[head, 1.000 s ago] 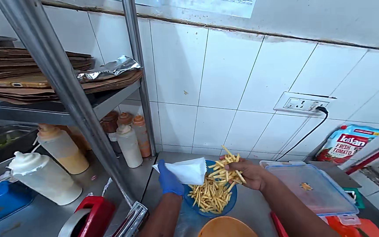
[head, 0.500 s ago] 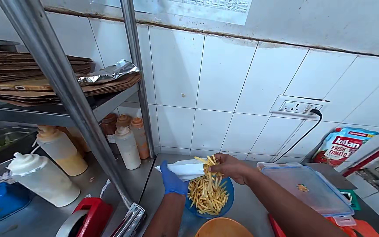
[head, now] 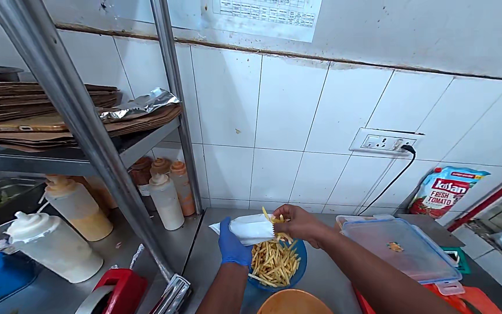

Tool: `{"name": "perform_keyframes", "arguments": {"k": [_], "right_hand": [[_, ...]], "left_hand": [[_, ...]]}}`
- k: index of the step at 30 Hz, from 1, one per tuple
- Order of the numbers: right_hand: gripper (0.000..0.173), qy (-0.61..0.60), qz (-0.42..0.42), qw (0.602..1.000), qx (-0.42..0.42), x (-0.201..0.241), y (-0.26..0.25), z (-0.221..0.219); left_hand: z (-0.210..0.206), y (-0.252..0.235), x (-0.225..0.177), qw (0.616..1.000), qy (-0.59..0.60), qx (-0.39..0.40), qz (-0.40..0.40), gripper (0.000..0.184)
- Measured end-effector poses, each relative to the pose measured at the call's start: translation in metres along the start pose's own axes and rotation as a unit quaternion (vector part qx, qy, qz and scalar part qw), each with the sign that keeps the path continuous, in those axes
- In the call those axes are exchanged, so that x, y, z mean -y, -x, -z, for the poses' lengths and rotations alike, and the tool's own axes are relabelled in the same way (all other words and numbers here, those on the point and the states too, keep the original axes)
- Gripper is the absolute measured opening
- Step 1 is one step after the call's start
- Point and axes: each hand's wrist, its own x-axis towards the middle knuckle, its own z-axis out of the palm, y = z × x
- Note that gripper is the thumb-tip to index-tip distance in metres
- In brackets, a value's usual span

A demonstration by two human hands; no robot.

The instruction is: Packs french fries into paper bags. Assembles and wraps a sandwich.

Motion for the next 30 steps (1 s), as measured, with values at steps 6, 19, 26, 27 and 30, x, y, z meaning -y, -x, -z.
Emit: {"name": "perform_keyframes", "arguments": {"k": [6, 19, 26, 27, 30], "right_hand": [[0.043, 0.047, -0.066, 0.997, -0.012, 0.015, 0.005, 0.008], [0.032, -0.019, -0.027, 0.998, 0.047, 0.028, 0.010, 0.005], [0.029, 0.026, 0.029, 0.999, 0.025, 0.041, 0.014, 0.015], [0.033, 0.030, 0.034, 0.999, 0.022, 0.043, 0.014, 0.015], [0.035, 0.043, 0.039, 0.998, 0.015, 0.047, 0.016, 0.016]], "left_hand": [[-0.006, 0.005, -0.002, 0.999, 0.019, -0.002, -0.036, 0.046], [-0.005, 0.017, 0.003, 0.998, 0.065, 0.025, -0.002, 0.047], [-0.003, 0.025, 0.003, 0.992, 0.117, 0.017, 0.051, 0.053], [-0.002, 0.027, 0.004, 0.991, 0.124, 0.016, 0.057, 0.054], [0.001, 0.031, 0.015, 0.987, 0.142, 0.024, 0.077, 0.056]]}}
